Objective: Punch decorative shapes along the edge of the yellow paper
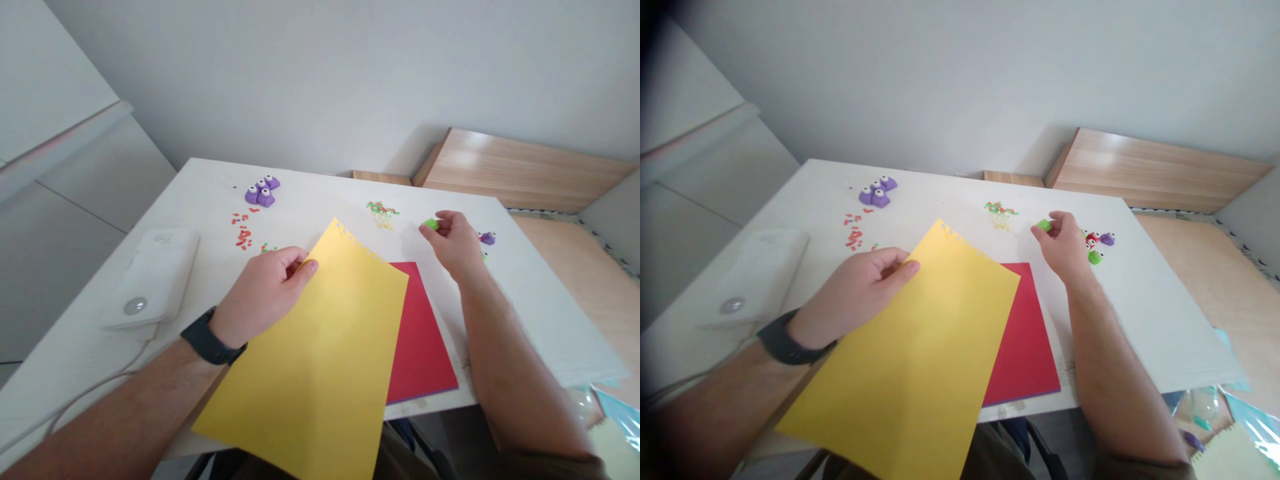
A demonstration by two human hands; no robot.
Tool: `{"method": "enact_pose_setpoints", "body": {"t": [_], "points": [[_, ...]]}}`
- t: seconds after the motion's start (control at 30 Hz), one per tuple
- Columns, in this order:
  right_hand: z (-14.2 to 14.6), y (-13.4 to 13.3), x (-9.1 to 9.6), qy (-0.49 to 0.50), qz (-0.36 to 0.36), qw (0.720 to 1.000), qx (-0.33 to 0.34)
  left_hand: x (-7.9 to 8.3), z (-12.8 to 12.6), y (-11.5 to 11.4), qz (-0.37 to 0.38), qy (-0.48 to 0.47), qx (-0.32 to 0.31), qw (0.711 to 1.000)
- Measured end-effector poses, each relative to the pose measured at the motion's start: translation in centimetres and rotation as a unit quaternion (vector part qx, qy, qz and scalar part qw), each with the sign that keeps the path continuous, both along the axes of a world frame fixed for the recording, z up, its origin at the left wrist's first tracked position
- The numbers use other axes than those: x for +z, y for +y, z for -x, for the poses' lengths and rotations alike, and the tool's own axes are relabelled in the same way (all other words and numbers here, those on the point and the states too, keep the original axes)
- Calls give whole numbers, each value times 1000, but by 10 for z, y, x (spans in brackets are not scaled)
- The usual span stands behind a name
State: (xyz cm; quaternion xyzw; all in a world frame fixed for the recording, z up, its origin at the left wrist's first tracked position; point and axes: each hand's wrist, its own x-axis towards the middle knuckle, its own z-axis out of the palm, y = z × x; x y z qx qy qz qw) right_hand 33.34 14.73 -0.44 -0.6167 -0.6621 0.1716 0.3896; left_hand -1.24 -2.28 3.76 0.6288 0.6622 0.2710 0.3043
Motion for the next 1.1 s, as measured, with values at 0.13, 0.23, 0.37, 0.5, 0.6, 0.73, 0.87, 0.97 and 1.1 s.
{"method": "enact_pose_setpoints", "body": {"t": [0.13,0.23,0.37,0.5,0.6,0.73,0.87,0.97,1.1], "points": [[-12,-2,9,-116,43,992,-25,-3,0,2,-8,11,0,1000],[-11,-7,14,-243,82,967,0,-6,1,2,-7,19,6,1000],[-8,-7,8,-331,56,941,46,-10,2,3,-14,16,9,1000],[-10,-4,-3,-357,33,933,46,-13,2,3,-18,11,6,1000],[-10,-3,-9,-358,25,933,37,-13,0,3,-17,11,9,1000],[-3,-7,-10,-336,-6,942,-15,-14,-1,2,-29,16,15,999],[8,-14,-7,-304,-23,951,-59,-16,-1,3,-41,12,19,999],[13,-17,0,-285,-34,955,-79,-16,0,4,-51,12,23,998],[16,-16,14,-265,-44,960,-82,-17,-1,4,-55,13,26,998]]}}
